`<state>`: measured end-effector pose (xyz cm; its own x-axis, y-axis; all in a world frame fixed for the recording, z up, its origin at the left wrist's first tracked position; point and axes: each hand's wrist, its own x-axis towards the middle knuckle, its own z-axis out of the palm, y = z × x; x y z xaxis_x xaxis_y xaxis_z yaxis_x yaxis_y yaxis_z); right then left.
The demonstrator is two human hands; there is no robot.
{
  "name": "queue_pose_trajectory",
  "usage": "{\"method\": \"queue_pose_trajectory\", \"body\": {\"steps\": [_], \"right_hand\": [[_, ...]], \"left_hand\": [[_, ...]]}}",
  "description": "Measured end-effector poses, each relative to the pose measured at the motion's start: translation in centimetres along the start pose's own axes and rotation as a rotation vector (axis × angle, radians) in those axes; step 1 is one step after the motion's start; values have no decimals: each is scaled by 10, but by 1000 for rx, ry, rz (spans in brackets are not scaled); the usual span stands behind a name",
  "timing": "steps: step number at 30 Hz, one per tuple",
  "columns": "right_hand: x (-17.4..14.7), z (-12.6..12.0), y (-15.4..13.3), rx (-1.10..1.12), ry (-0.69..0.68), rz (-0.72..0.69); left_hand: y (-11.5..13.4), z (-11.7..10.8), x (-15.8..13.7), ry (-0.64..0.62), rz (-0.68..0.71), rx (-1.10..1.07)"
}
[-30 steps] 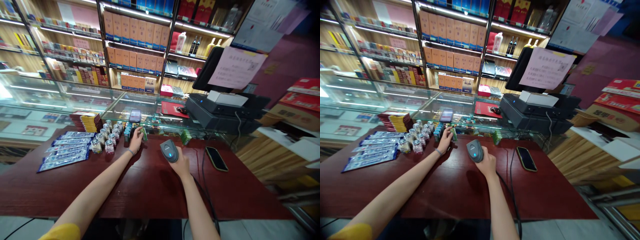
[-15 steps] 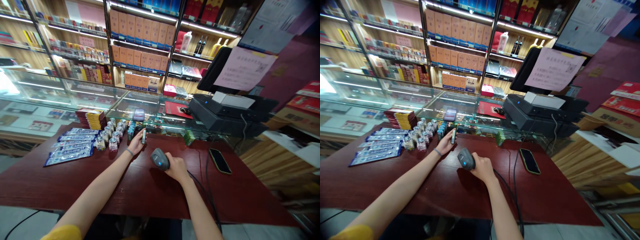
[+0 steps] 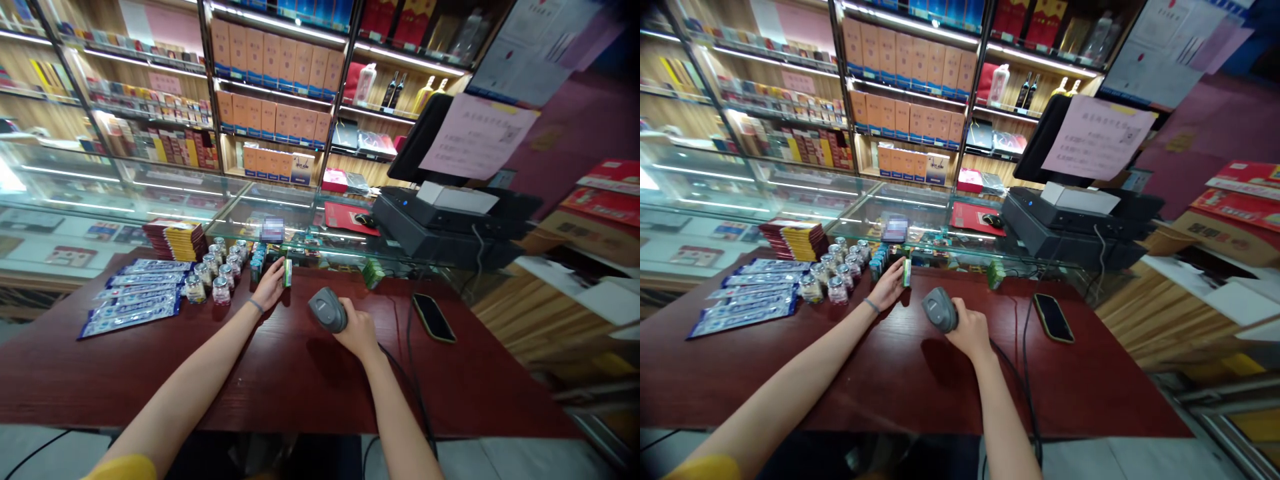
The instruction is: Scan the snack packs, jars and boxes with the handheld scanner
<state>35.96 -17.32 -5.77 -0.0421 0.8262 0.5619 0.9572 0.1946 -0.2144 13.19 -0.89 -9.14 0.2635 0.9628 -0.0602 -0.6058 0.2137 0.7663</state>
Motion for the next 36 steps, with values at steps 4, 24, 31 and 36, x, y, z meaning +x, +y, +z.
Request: {"method": "queue_pose_trajectory", "body": {"steps": [4,24,31,36], "right_hand": [[2,-9,10,6,43,67],[-7,-49,61,169,461,488],[-14,-49,79,231,582,572],[-17,-48,89,250,644,606]], "left_hand": [[-3,8,-3,9,57,77],[-86,132,1,-244,260,590],[-133,169,8,-233,319,644],[-159,185,17,-256,363,700]]}}
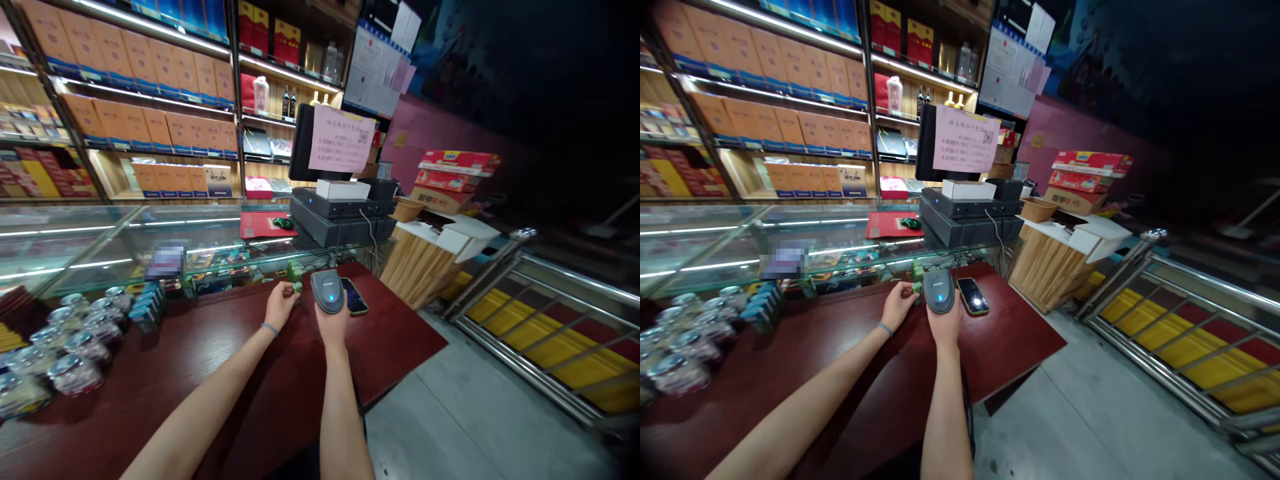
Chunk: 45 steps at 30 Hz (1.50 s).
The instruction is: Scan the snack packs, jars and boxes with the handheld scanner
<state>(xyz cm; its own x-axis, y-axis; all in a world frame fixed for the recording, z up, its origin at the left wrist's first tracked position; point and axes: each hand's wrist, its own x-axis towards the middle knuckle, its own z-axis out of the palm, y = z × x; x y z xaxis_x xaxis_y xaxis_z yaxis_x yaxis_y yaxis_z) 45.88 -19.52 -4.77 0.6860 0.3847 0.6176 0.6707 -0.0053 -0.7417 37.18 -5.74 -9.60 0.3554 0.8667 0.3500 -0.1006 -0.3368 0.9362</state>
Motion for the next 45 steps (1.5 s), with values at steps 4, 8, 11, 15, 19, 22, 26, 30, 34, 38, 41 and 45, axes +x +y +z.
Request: {"method": "queue_pose_trajectory", "body": {"steps": [4,8,11,15,19,22,26,30,34,38,41,45], "right_hand": [[1,1,8,3,34,19],[1,1,11,9,48,22],[1,0,9,10,44,31],[0,-1,7,1,36,35],[0,-2,6,-3,30,46],[1,-3,6,-22,28,26],[1,-2,5,-12,23,28],[-1,1,7,-28,18,52],[0,2,5,-16,6,39],[1,1,-1,-44,1,-16],[-1,1,-3,-53,-26,-29],[-5,6,-5,-81,-57,-32]], "left_hand": [[-6,12,6,-1,30,30],[-6,16,11,21,45,43],[-4,18,14,55,17,30],[-5,20,18,68,8,39],[-7,21,21,66,8,97],[-7,21,22,74,-1,108],[-5,21,22,88,9,121],[-7,21,21,62,36,195],[-9,18,17,49,27,264],[-9,-3,10,45,68,234],[-5,-36,5,106,78,207],[3,-96,-2,251,104,233]]}}
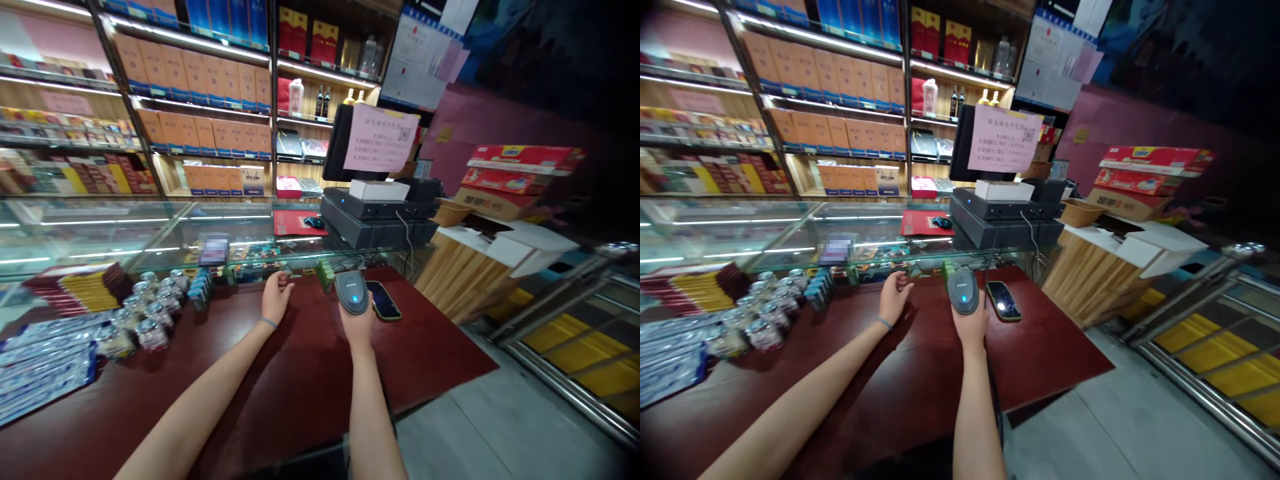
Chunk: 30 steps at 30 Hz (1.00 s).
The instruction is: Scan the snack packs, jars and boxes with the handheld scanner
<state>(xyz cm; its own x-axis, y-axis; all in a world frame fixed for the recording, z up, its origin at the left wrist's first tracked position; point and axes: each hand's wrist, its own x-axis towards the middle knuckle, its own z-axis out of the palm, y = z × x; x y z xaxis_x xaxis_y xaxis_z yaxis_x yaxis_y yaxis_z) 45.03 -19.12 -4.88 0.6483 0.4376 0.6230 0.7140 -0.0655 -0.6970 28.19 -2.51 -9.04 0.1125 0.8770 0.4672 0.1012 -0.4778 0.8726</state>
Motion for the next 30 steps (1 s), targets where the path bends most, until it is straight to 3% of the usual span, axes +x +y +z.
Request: {"method": "queue_pose_trajectory", "body": {"steps": [6,12,17,23,30], "right_hand": [[-6,11,-15,16,-63,-109],[-19,31,-26,-54,-162,-240],[-32,48,-35,-79,-258,-368],[-39,53,-48,-93,-349,-453],[-42,55,-49,-95,-374,-448]], "left_hand": [[-18,-84,9,218,-19,84],[-40,-131,9,304,-53,108],[-53,-141,11,340,-121,73],[-61,-133,18,314,-168,38],[-59,-120,41,386,-130,254]]}}
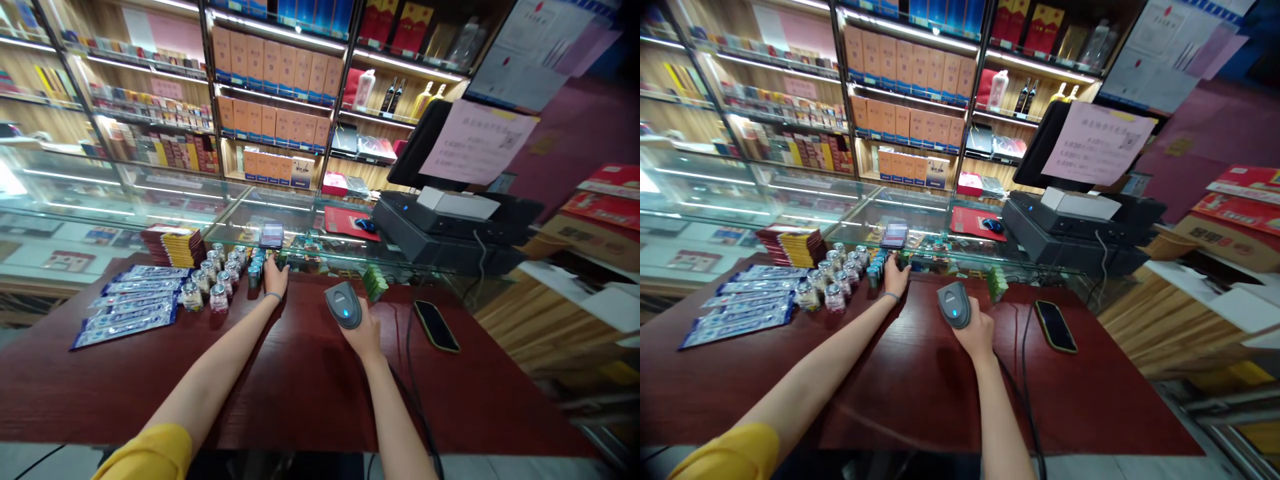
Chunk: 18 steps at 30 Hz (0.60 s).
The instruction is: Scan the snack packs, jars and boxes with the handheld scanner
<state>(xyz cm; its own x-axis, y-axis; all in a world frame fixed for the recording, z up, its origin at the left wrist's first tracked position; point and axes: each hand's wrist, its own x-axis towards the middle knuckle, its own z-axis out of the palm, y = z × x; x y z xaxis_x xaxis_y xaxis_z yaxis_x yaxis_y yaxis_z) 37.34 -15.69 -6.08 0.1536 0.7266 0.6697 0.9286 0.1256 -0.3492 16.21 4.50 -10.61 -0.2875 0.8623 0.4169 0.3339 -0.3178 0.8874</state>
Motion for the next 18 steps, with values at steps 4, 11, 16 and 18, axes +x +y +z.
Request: {"method": "queue_pose_trajectory", "body": {"steps": [4,11,16,18], "right_hand": [[-2,3,4,7,-5,-21],[-3,5,5,-6,-23,-14],[-2,5,4,11,-16,-2],[-2,5,4,16,-7,5]], "left_hand": [[2,14,5,59,-59,31],[-2,24,5,103,-34,-55],[6,15,0,26,-2,-84],[11,10,-4,-22,1,-139]]}}
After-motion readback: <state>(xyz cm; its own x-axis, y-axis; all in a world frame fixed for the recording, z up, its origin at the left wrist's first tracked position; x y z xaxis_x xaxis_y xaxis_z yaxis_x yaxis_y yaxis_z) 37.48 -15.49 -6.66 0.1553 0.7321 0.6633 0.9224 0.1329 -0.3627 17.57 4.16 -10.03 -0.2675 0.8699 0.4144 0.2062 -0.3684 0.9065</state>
